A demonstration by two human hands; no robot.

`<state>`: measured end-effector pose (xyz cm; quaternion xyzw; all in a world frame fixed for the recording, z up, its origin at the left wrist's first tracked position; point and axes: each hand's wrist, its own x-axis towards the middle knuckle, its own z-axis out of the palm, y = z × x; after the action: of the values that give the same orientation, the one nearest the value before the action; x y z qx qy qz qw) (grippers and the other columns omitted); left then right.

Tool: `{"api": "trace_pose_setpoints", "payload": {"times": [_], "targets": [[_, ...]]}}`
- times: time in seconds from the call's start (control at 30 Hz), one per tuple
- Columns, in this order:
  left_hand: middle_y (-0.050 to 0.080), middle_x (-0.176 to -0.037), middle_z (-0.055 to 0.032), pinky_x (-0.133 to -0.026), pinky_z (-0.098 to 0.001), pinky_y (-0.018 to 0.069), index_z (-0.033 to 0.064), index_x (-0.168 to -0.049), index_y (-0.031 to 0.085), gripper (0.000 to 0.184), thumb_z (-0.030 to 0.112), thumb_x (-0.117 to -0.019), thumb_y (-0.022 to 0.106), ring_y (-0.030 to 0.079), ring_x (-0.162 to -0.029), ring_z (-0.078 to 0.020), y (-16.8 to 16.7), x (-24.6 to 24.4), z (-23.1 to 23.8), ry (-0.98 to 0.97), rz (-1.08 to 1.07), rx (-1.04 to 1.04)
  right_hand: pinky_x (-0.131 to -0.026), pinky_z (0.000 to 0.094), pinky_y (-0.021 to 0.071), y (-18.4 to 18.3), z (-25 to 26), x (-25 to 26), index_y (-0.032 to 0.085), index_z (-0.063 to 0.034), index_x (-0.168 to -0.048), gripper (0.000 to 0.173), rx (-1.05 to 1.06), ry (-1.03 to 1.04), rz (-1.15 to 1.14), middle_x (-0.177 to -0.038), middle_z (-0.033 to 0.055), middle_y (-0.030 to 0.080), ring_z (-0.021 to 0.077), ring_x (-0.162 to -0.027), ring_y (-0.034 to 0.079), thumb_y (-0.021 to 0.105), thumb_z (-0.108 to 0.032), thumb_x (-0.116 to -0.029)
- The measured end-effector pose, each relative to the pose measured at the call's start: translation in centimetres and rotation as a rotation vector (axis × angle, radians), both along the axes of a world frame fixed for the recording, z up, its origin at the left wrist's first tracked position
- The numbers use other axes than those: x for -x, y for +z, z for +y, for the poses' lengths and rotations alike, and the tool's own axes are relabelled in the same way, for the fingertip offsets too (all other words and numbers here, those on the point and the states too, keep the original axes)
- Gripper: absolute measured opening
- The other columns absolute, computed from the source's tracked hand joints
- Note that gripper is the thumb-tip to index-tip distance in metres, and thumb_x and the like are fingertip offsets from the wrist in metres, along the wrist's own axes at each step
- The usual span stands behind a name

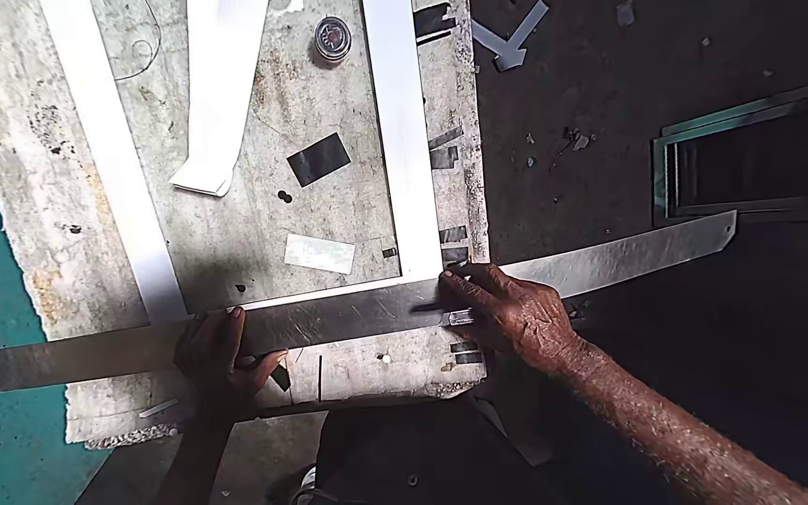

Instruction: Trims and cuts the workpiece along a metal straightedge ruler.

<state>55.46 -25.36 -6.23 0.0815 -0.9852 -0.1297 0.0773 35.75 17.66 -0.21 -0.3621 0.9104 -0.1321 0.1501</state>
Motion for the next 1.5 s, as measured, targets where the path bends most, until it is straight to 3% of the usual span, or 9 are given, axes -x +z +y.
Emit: {"api": "trace_pose_setpoints", "payload": {"times": [0.73, 1.07, 1.5], "targets": [[0.063, -0.135, -0.0132, -0.110, -0.0542, 0.0321, 0.0273, -0.143, 0.059, 0.091, 0.086, -0.0732, 0.059, 0.050, -0.135, -0.0322, 0.12, -0.78, 0.31, 0.023, 0.031, 0.055, -0.058, 0.0441, 0.0559, 0.02, 0.53, -0.64, 0.064, -0.0209, -0.139, 0.062, 0.051, 0.053, -0.004, -0.128, 0.0114, 0.069, 0.0295, -0.087, 0.072, 0.068, -0.052, -0.0849], [0.064, -0.134, -0.0109, -0.109, -0.0535, 0.0324, 0.0282, -0.142, 0.060, 0.091, 0.087, -0.0725, 0.058, 0.050, -0.134, -0.0305, -0.02, -0.97, 0.19, 0.016, 0.038, 0.069, -0.059, 0.0460, 0.0561, -0.17, 0.63, -0.83, 0.065, -0.0271, -0.139, 0.062, 0.037, 0.014, -0.020, -0.127, 0.0086, 0.070, 0.0286, -0.088, 0.073, 0.066, -0.059, -0.0854], [0.064, -0.134, -0.0114, -0.108, -0.0538, 0.0321, 0.0294, -0.142, 0.060, 0.088, 0.085, -0.0735, 0.059, 0.050, -0.134, -0.0305, 0.12, -0.70, 0.38, 0.016, 0.039, 0.067, -0.057, 0.0460, 0.0545, 0.10, 0.14, -0.48, 0.068, -0.0276, -0.134, 0.061, 0.025, -0.028, -0.027, -0.125, 0.0046, 0.071, 0.0266, -0.084, 0.073, 0.066, -0.063, -0.0842]]}}
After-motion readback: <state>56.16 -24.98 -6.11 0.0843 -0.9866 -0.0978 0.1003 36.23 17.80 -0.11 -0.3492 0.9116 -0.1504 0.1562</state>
